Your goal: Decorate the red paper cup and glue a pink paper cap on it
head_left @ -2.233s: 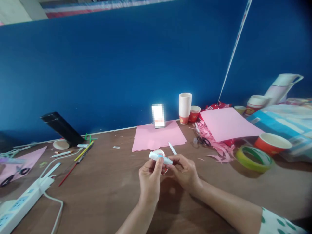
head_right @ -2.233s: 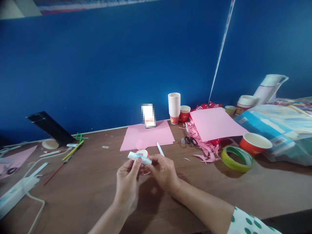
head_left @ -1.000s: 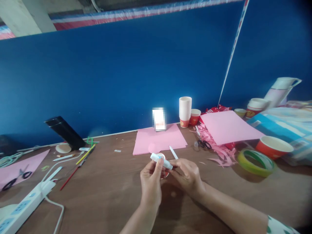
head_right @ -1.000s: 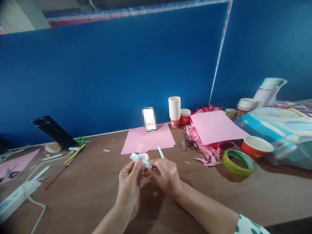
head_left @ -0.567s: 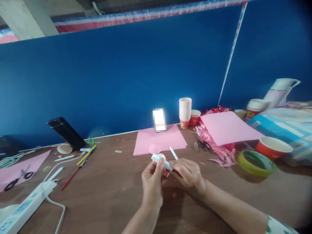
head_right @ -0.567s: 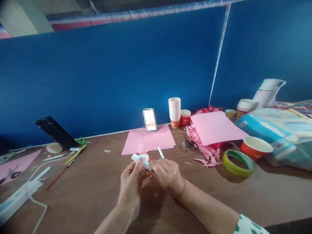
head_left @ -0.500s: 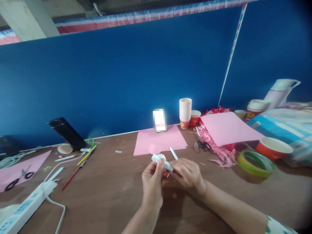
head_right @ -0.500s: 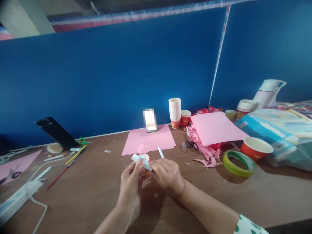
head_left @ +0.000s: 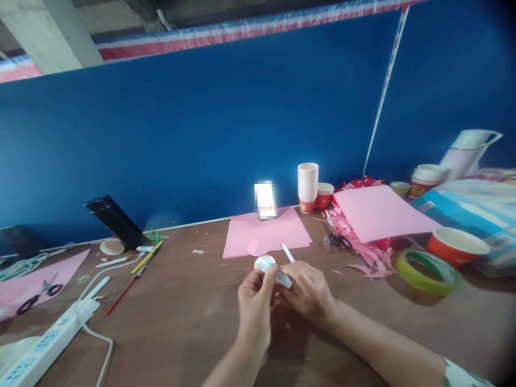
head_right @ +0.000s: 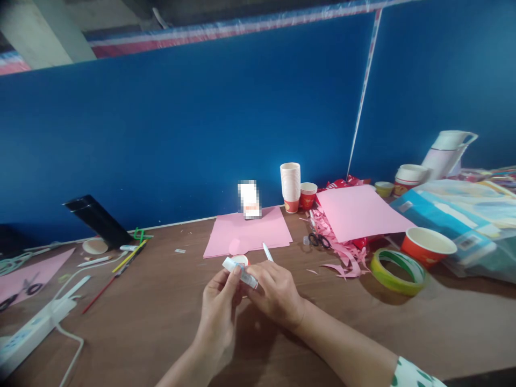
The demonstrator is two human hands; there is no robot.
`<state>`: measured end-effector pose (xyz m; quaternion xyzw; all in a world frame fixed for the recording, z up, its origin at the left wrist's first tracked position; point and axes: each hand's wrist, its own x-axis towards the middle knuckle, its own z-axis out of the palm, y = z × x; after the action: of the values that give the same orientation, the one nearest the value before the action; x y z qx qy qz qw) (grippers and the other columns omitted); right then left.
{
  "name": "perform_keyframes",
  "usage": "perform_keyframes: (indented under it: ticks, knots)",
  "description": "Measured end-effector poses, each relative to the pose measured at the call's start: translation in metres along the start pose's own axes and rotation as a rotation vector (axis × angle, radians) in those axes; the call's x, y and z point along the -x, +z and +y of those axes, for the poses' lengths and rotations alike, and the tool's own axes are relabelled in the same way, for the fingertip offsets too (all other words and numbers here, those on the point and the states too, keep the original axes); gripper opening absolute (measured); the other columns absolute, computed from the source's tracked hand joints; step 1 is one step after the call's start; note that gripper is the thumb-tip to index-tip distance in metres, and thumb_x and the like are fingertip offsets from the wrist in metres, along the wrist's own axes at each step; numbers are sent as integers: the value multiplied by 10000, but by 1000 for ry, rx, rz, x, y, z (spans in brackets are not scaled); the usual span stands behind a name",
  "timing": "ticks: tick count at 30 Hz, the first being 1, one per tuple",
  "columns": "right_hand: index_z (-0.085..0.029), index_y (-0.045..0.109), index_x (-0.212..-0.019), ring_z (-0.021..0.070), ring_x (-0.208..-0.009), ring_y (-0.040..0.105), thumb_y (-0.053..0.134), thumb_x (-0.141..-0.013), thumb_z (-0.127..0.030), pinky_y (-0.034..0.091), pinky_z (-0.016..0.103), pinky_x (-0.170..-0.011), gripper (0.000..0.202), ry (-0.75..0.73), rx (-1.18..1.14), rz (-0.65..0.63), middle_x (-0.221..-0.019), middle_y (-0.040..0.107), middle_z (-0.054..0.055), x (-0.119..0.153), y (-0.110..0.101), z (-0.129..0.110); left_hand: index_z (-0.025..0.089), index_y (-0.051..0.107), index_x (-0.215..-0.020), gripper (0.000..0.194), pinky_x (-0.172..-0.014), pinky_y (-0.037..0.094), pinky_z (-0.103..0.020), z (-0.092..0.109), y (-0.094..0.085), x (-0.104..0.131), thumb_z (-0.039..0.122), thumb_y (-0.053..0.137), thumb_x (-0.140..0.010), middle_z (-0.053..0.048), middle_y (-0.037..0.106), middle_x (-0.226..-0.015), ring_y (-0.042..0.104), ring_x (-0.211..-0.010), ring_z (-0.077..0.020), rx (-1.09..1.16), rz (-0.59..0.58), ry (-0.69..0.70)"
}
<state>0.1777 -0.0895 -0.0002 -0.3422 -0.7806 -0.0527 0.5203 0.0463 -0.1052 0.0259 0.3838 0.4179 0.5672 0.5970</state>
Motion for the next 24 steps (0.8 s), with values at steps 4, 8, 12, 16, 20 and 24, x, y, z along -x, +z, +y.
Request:
perform_keyframes:
  ticks: [4,8,12,16,20,24]
  knots:
    - [-212,570,-999,179,-770,650,540,-882,-193,539,303,-697,122,54,-66,4,-828,682,54,1,2,2,127,631,-762,276,-424,220,-153,-1,1,0,398,683,-743,74,333,-525,254,-471,-27,-16,21,-10]
    - [-207,582,-991,178,-771,666,548,-884,-213,550,295,-700,112,51,-74,29,-819,694,55,-1,1,0,125,634,-781,291,-432,222,-151,0,2,0,409,682,-741,76,337,-528,233,-473,-25,-33,33,-17]
    - [-205,585,-1036,176,-792,688,531,-901,-245,561,283,-716,150,43,-52,20,-845,715,60,0,0,-1,120,627,-747,299,-430,220,-146,1,2,0,414,680,-739,66,373,-532,254,-477,-24,-35,37,-7]
    - [-159,530,-1198,186,-837,701,531,-911,-238,566,276,-743,298,-6,55,-13,-967,721,106,0,-2,-4,120,639,-726,288,-418,234,-138,3,3,-1,401,704,-715,58,426,-532,273,-462,-19,-22,61,-3]
    - [-157,471,-1284,191,-886,696,517,-917,-211,572,281,-758,374,-60,117,-19,-1046,706,123,-2,-3,-6,122,652,-747,276,-433,280,-136,3,4,-2,385,720,-698,43,484,-573,326,-474,-20,-9,73,-1]
    - [-151,461,-1287,188,-904,691,491,-917,-174,573,295,-787,372,-41,67,-17,-1023,712,116,-1,-3,-5,117,622,-696,291,-439,286,-137,0,4,-2,393,717,-700,48,456,-548,328,-471,-21,-1,80,6]
